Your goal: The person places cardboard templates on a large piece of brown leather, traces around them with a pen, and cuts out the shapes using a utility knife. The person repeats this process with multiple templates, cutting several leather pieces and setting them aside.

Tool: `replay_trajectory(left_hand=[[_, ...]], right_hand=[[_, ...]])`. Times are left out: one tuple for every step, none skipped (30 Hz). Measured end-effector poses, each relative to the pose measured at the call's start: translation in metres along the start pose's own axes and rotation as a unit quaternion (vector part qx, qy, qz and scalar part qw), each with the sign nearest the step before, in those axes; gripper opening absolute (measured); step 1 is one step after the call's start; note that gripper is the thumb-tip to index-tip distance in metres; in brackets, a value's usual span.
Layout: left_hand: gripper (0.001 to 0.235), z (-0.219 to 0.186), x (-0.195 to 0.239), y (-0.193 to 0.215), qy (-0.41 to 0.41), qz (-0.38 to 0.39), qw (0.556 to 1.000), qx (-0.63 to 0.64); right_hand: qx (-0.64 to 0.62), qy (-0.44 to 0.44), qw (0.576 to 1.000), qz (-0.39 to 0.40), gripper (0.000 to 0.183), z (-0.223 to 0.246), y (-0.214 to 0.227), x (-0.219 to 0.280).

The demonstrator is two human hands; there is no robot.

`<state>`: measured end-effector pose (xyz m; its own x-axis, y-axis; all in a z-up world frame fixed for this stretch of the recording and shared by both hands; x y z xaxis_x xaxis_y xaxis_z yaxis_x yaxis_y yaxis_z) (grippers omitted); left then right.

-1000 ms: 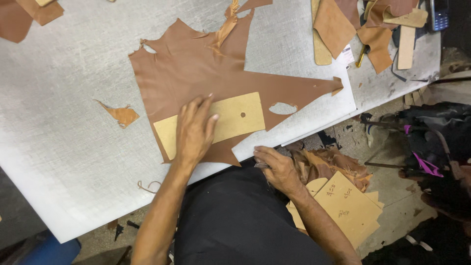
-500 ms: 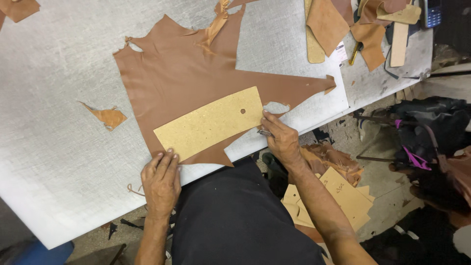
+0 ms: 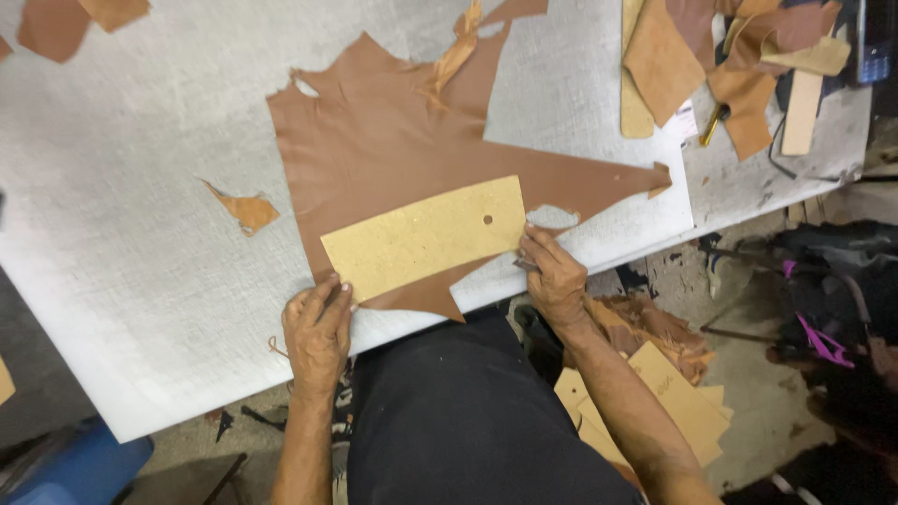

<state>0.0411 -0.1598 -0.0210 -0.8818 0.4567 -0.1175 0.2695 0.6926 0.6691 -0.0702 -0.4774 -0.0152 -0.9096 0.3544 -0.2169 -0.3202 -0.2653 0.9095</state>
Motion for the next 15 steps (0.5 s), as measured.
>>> replay_trajectory(left_hand=[[0.032,-0.004,0.001,0.0,-0.005,0.003,1.0,-0.015],[0.032,-0.004,-0.001,0.0,-0.009,0.006,0.999,-0.031],[0.032,-0.006,0.003,0.001,-0.014,0.001,1.0,-0.027],[0.032,-0.006,0.006,0.001,-0.019,-0.004,1.0,-0.023],[0.032,-0.005,0.008,0.001,-0.024,-0.007,0.999,-0.02],[0.032,-0.005,0.01,-0.001,-0.025,-0.006,0.999,-0.022],[0.032,-0.004,0.011,-0.003,-0.025,-0.004,0.999,-0.023],[0.032,-0.004,0.013,-0.005,-0.026,-0.002,0.999,-0.024],[0.031,-0.003,0.012,-0.006,-0.022,-0.007,0.999,-0.032],[0.03,-0.002,0.012,-0.007,-0.019,-0.012,0.999,-0.039],[0.03,-0.003,0.013,-0.006,-0.015,-0.017,0.999,-0.046],[0.029,-0.001,0.013,-0.004,-0.004,-0.022,0.999,-0.036],[0.028,0.0,0.012,-0.002,0.005,-0.027,0.999,-0.022],[0.028,0.002,0.011,0.0,0.014,-0.031,0.999,-0.007],[0.029,0.001,0.012,-0.002,0.018,-0.027,0.999,-0.005]], right_hand=[[0.0,-0.004,1.0,-0.002,0.038,0.001,0.001,-0.002],[-0.001,-0.008,1.0,-0.003,0.036,-0.002,0.002,-0.008],[-0.006,-0.004,1.0,-0.003,0.038,0.001,0.003,-0.006],[-0.01,0.001,1.0,-0.002,0.039,0.001,0.003,-0.006],[-0.015,0.003,1.0,-0.001,0.041,0.002,0.003,-0.004],[-0.021,0.002,1.0,-0.002,0.038,0.002,0.002,-0.004],[-0.025,0.0,1.0,-0.001,0.036,0.0,0.002,-0.004],[-0.03,-0.003,1.0,-0.001,0.033,0.0,0.002,-0.002],[-0.03,-0.004,1.0,0.004,0.034,-0.002,0.002,-0.003],[-0.03,-0.005,1.0,0.009,0.034,-0.003,0.001,-0.003],[-0.029,-0.005,0.999,0.014,0.034,-0.004,0.001,-0.003],[-0.043,-0.007,0.999,0.015,0.031,-0.005,0.0,-0.003],[-0.051,-0.01,0.999,0.015,0.027,-0.006,-0.002,-0.003],[-0.059,-0.013,0.998,0.015,0.024,-0.009,-0.005,-0.006],[-0.1,-0.04,0.994,0.008,0.024,-0.017,-0.002,-0.004]])
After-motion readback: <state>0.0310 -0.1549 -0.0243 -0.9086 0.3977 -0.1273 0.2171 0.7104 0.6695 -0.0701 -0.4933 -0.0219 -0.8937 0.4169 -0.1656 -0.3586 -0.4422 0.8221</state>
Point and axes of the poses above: each hand's wrist, its own x-axis away from the middle knuckle, its own y-axis out of the back of the hand, z = x × y, the point moved 9 cm from there along -x, towards the middle knuckle, and after that the axes turned 13 degrees about x, right-handed, at the moved point
